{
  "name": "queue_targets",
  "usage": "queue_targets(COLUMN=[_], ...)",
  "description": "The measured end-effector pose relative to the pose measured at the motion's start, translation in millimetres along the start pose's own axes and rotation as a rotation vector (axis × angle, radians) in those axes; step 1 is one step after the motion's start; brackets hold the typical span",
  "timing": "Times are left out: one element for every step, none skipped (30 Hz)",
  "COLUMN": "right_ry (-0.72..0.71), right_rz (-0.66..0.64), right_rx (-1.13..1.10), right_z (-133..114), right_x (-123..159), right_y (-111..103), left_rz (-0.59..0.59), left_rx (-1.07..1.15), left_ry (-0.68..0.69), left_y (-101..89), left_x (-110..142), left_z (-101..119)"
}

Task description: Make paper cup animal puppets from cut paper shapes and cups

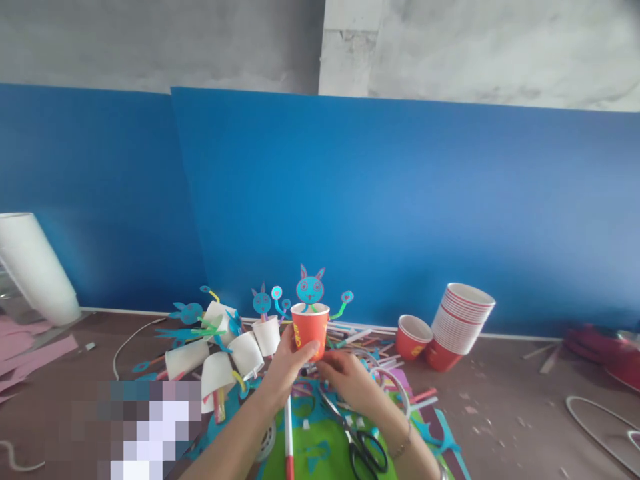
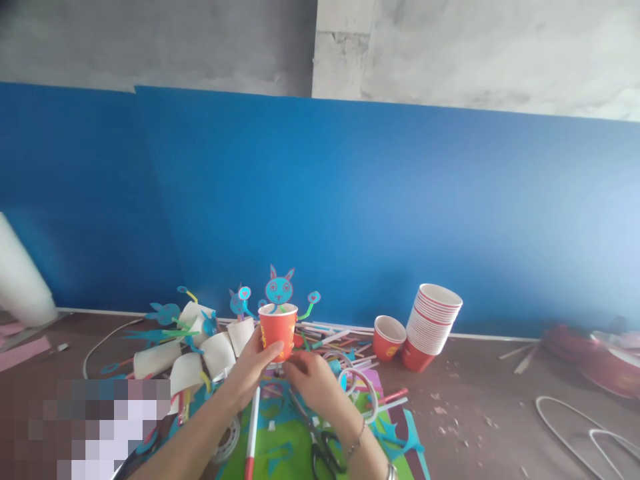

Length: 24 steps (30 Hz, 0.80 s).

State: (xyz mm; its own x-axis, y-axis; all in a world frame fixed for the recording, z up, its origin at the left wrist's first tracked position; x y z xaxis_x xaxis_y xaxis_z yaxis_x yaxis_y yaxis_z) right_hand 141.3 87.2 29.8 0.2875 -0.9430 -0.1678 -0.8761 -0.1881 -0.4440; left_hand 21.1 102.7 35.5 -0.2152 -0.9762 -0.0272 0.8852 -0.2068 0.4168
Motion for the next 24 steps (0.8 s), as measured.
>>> queue_targets(right_ry=[0.024,0.044,0.061,0.082,0.113,0.177,0.221,0.249,0.268,0.26,0.259,0.254,0.253,0.259,0.265,0.264,0.255,0.239,0.213,0.186,0.164,0.148,0.135,0.129], right_rz=[-0.006,-0.049,-0.068,-0.081,-0.119,-0.215,-0.291,-0.345,-0.347,-0.348,-0.352,-0.349,-0.353,-0.361,-0.368,-0.371,-0.374,-0.376,-0.374,-0.367,-0.361,-0.356,-0.354,-0.354], right_rx=[0.19,0.391,0.459,0.497,0.552,0.681,0.767,0.818,0.847,0.855,0.86,0.866,0.876,0.892,0.91,0.92,0.916,0.896,0.86,0.816,0.767,0.719,0.677,0.639], right_z=[-3.0,-6.0,-8.7,-10.4,-9.6,-4.5,0.4,4.7,7.6,9.0,10.3,10.4,10.1,9.8,9.1,8.1,7.3,7.0,6.9,7.3,8.5,10.1,11.7,13.0], right_x=[4.8,11.1,18.6,27.2,36.7,47.3,57.4,66.2,72.6,76.8,79.8,81.0,81.3,80.9,80.0,78.6,77.1,75.8,74.4,73.2,72.5,71.9,71.5,71.2], right_y=[-11.1,-19.5,-26.9,-32.0,-33.0,-29.4,-24.0,-17.5,-12.6,-6.7,-1.7,1.2,2.4,1.5,-1.2,-5.0,-8.9,-12.4,-15.5,-18.3,-20.8,-23.2,-25.5,-28.0], left_rz=[0.006,0.01,0.015,0.02,0.027,0.034,0.036,0.032,0.028,0.026,0.029,0.032,0.033,0.033,0.03,0.021,0.01,-0.003,-0.017,-0.031,-0.045,-0.057,-0.07,-0.082], left_rx=[0.01,0.019,0.023,0.022,0.016,0.011,0.008,0.006,0.004,0.001,-0.004,-0.009,-0.014,-0.02,-0.03,-0.045,-0.064,-0.086,-0.106,-0.121,-0.131,-0.135,-0.136,-0.133], left_ry=[-0.002,-0.004,-0.005,-0.009,-0.014,-0.021,-0.029,-0.039,-0.048,-0.056,-0.061,-0.063,-0.063,-0.06,-0.058,-0.061,-0.067,-0.076,-0.084,-0.089,-0.094,-0.097,-0.102,-0.109], left_y=[-1.3,-2.4,-3.5,-4.4,-5.5,-6.5,-7.1,-7.4,-7.7,-8.2,-8.9,-9.6,-10.2,-10.7,-10.9,-10.5,-9.9,-9.1,-8.2,-7.2,-6.3,-5.6,-4.9,-4.4], left_x=[-0.5,-1.0,-1.5,-2.0,-2.4,-2.8,-3.2,-3.6,-3.9,-4.3,-4.7,-5.0,-5.1,-5.1,-4.9,-4.5,-3.8,-3.0,-2.1,-1.3,-0.7,-0.6,-0.9,-1.6], left_z=[0.3,0.9,1.5,2.0,2.4,2.6,2.6,2.5,2.2,2.0,1.9,2.1,2.4,3.0,3.8,4.3,4.8,5.1,5.6,5.9,6.0,5.6,4.4,2.4])
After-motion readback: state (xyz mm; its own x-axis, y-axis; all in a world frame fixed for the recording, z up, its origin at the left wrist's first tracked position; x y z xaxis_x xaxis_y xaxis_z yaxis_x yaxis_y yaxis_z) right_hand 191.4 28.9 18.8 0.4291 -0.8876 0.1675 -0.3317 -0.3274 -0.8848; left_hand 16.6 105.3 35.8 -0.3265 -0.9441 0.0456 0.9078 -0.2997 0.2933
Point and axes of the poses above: each hand's wrist, its own x-axis away from the middle knuckle, its own y-axis out of the palm, z = x × y, the point moved 7 cm from there along -x, towards the middle knuckle, and after that the axes turned 7 degrees about -y, right-handed, at the moved point
